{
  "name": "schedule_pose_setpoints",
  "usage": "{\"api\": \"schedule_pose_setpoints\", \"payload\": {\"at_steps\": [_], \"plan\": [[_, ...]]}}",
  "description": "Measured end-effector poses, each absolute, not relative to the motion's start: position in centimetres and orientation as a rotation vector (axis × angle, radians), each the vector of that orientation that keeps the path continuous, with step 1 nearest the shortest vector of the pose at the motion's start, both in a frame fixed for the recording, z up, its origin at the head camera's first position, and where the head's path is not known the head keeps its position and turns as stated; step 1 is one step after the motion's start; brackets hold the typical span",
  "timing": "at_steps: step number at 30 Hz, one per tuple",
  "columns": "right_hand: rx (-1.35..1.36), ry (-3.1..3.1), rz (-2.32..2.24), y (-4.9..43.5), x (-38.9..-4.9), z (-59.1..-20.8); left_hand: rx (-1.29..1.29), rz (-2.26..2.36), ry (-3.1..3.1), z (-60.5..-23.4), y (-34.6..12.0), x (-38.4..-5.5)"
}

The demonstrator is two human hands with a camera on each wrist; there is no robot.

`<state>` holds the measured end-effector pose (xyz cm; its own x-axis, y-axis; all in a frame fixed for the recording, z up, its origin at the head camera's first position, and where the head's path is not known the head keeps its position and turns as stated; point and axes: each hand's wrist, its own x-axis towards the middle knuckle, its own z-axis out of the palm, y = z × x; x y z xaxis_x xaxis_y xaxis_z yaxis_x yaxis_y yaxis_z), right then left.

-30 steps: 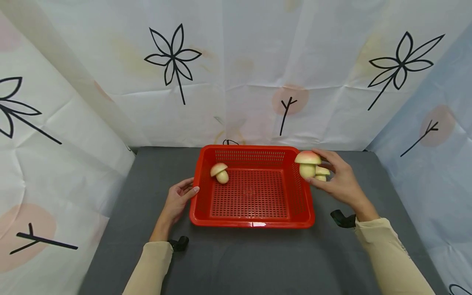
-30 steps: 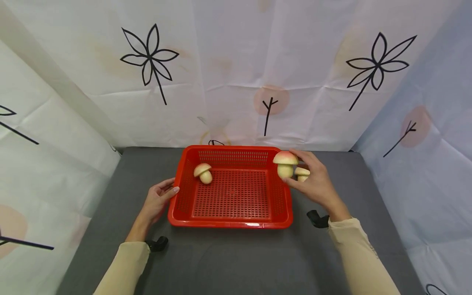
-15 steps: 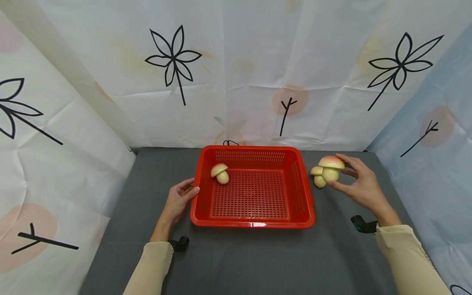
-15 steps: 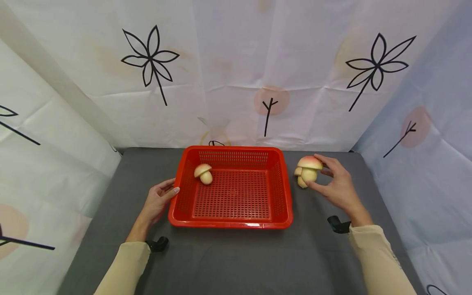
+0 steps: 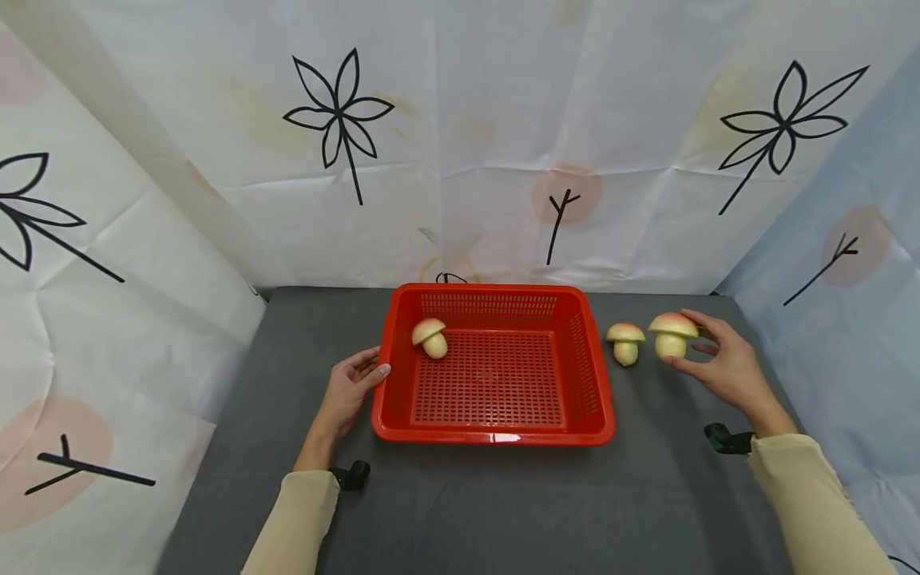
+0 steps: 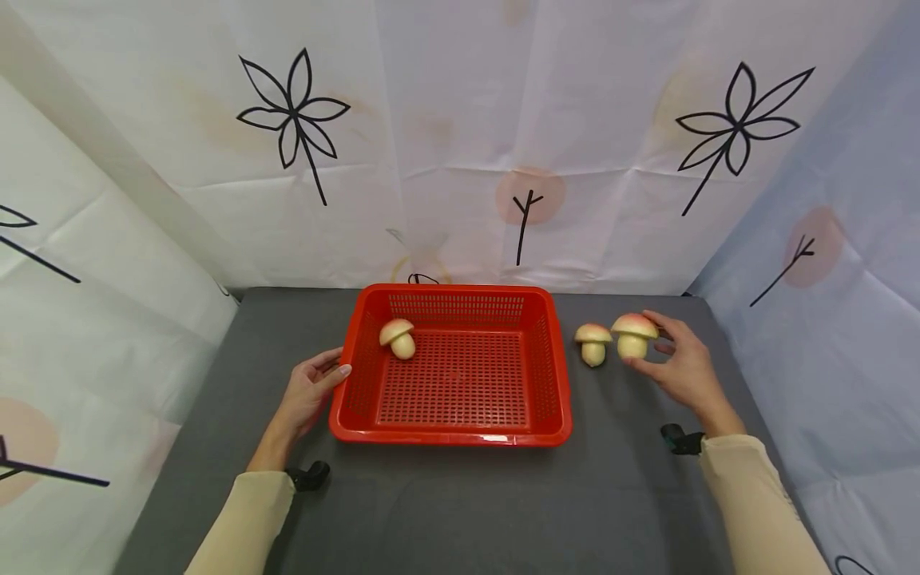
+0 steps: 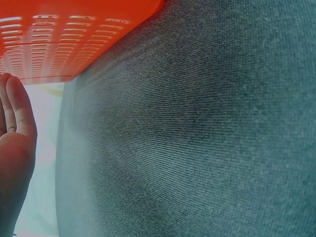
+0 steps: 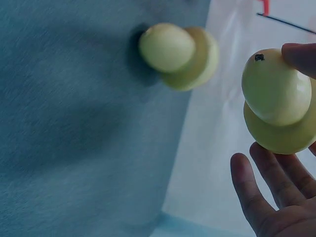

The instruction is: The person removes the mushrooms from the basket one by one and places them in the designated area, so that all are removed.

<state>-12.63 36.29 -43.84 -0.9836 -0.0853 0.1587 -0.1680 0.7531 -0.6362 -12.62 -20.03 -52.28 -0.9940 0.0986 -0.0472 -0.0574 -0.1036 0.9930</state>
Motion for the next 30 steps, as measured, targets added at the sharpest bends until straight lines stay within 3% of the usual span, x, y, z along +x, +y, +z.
{"api": "schedule_pose_setpoints", "payload": {"at_steps": [30], "plan": [[0.005, -3.099, 1.026, 39.2, -15.9, -49.5, 0.047, 2.253, 2.018, -52.3, -20.1, -12.7]]}}
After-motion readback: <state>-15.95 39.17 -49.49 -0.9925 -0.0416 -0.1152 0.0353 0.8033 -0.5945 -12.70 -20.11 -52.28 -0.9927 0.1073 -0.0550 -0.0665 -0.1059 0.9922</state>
